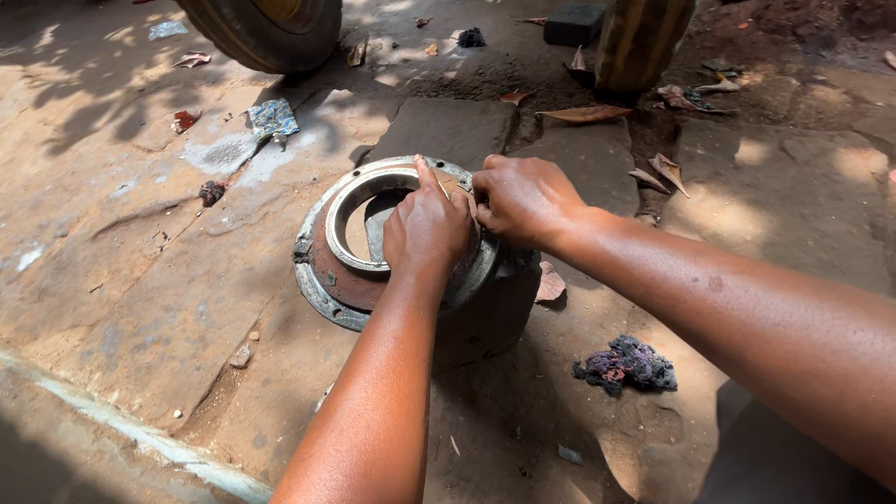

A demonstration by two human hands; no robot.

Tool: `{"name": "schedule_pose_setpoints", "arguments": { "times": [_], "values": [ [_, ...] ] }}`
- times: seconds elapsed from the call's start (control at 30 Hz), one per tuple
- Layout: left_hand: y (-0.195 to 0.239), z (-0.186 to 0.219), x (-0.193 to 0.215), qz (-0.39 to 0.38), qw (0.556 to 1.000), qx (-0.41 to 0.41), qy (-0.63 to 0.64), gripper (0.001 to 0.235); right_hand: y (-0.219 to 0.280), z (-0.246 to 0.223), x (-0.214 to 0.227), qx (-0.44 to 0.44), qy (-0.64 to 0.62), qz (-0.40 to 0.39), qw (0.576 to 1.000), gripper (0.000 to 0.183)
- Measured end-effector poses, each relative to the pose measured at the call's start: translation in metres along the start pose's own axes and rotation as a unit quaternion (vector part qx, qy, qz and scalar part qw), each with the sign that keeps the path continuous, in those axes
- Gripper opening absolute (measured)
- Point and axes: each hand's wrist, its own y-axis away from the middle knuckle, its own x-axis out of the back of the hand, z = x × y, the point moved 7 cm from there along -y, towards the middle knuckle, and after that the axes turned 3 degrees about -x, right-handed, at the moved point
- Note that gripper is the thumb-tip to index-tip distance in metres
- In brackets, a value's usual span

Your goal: The person uses a yellow scraper tool to clean the inner and outer surfaces of a large, circular metal machinery part resting on a stone block. They repeatedly scrape the metal ring and the surrounding flange area to remove debris.

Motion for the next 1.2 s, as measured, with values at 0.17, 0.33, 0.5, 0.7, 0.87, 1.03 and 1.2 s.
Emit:
{"name": "schedule_pose_setpoints", "arguments": {
  "times": [0.17,0.33,0.5,0.7,0.87,1.03,1.2],
  "values": [
    [-0.007,-0.005,-0.005,0.032,0.999,-0.015,-0.001,0.079,0.016,0.002,-0.002,0.019,0.008,0.023,1.000,0.028],
    [-0.008,-0.005,-0.008,0.033,0.999,-0.008,-0.020,0.078,-0.002,0.010,0.000,0.006,-0.023,-0.012,1.000,0.030],
    [0.009,0.006,0.009,0.071,0.996,-0.013,-0.060,0.080,-0.020,0.035,0.009,0.119,0.012,-0.122,0.985,0.034],
    [0.029,0.009,0.021,0.117,0.976,0.008,-0.184,0.076,-0.084,0.111,0.022,0.133,-0.095,-0.027,0.986,0.030],
    [0.030,-0.017,-0.002,0.123,0.969,0.087,-0.194,0.059,-0.099,0.149,-0.019,0.119,-0.167,-0.032,0.978,0.034],
    [0.028,0.009,0.015,0.231,0.966,-0.027,-0.112,0.046,-0.114,0.100,-0.011,0.109,-0.270,-0.062,0.955,0.035],
    [0.041,0.013,0.010,0.188,0.977,0.017,-0.097,0.036,-0.080,0.053,0.009,0.042,-0.464,0.038,0.884,0.026]
  ]
}}
